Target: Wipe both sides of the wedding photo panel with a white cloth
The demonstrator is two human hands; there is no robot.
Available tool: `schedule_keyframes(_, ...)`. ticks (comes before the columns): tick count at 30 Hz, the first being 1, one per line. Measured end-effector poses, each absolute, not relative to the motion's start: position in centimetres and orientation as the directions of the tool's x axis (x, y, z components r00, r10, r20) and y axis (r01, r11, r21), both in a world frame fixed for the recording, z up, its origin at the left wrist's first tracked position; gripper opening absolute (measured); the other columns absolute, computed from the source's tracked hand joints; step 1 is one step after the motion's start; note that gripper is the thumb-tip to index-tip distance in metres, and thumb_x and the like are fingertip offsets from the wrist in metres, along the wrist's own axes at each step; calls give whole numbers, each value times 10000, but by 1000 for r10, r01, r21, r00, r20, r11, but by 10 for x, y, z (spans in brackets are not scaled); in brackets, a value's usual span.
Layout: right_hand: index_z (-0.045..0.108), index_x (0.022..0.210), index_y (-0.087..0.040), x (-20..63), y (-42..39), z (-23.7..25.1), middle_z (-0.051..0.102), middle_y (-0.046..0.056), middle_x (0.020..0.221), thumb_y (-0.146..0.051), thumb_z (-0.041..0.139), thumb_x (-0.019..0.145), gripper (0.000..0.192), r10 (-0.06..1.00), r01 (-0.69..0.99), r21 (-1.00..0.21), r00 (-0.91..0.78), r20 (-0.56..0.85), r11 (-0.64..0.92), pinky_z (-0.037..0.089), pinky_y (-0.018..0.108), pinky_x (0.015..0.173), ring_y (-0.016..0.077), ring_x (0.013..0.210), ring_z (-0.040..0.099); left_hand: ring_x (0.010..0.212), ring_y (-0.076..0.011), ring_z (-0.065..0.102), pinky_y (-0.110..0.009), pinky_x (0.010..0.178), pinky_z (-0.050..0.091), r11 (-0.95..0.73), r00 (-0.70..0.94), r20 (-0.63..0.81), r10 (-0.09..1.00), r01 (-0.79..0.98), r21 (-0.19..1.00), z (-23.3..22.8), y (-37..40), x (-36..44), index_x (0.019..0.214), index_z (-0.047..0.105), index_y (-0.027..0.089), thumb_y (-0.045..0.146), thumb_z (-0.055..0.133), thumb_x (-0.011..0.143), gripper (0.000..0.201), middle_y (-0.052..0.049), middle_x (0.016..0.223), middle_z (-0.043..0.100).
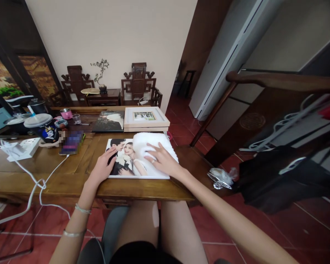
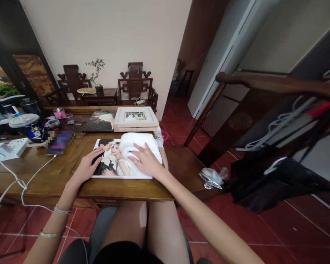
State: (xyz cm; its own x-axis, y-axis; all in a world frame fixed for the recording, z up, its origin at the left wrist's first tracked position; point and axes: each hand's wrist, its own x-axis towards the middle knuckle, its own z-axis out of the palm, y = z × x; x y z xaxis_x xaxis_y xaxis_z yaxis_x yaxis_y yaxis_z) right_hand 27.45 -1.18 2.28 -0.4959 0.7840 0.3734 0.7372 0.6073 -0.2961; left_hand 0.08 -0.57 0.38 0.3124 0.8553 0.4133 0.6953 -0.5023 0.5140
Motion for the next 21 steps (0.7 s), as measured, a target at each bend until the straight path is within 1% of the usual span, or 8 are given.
schedule_keyframes(2, 673, 987, -145, 277, -44, 24, 546, 181, 1300, -293, 449, 925, 276, 772, 721, -294, -528, 354, 628, 158, 566, 1107, 281, 1309, 393, 1289, -222, 438, -425, 1100, 314, -503, 315, 411, 855, 693, 516, 4, -6, 1, 1245, 565, 141, 292, 413, 907, 401, -109, 1359, 508)
schedule_keyframes(6, 683, 899, -164, 281, -96, 31, 537, 164, 1315, -275, 444, 924, 265, 735, 655, -333, -600, 316, 678, 138, 546, 1133, 257, 1324, 373, 1296, -224, 428, -409, 1106, 305, -504, 318, 410, 855, 697, 510, 5, -6, 2, 1250, 559, 112, 292, 407, 909, 415, -128, 1362, 502)
schedule_keyframes(10, 676, 833, -174, 284, -111, 34, 502, 150, 1354, -278, 447, 922, 266, 713, 617, -362, -635, 296, 699, 135, 530, 1143, 246, 1323, 375, 1298, -221, 426, -412, 1106, 304, -503, 320, 407, 856, 698, 509, 5, -6, 3, 1257, 553, 120, 291, 403, 910, 415, -123, 1372, 492)
schedule_keyframes(12, 677, 876, -175, 284, -104, 35, 518, 143, 1341, -289, 434, 930, 274, 716, 621, -360, -634, 291, 696, 144, 534, 1140, 244, 1326, 372, 1298, -220, 426, -414, 1103, 309, -505, 320, 410, 854, 696, 510, 4, -6, 2, 1254, 555, 131, 292, 403, 910, 410, -115, 1366, 500)
schedule_keyframes(16, 669, 997, -187, 279, -66, 31, 601, 115, 1252, -307, 423, 938, 280, 730, 649, -335, -610, 308, 683, 174, 547, 1123, 246, 1313, 393, 1297, -221, 427, -421, 1100, 313, -509, 321, 415, 851, 695, 508, 5, -6, 2, 1250, 561, 153, 293, 407, 909, 400, -102, 1354, 517)
schedule_keyframes(21, 660, 1046, -212, 271, -1, 28, 599, 83, 1260, -341, 405, 943, 304, 775, 714, -320, -508, 377, 623, 234, 516, 1082, 261, 1191, 519, 1285, -221, 442, -406, 1103, 308, -499, 317, 402, 859, 692, 522, 7, -8, 3, 1248, 564, 124, 302, 413, 906, 414, -122, 1357, 509)
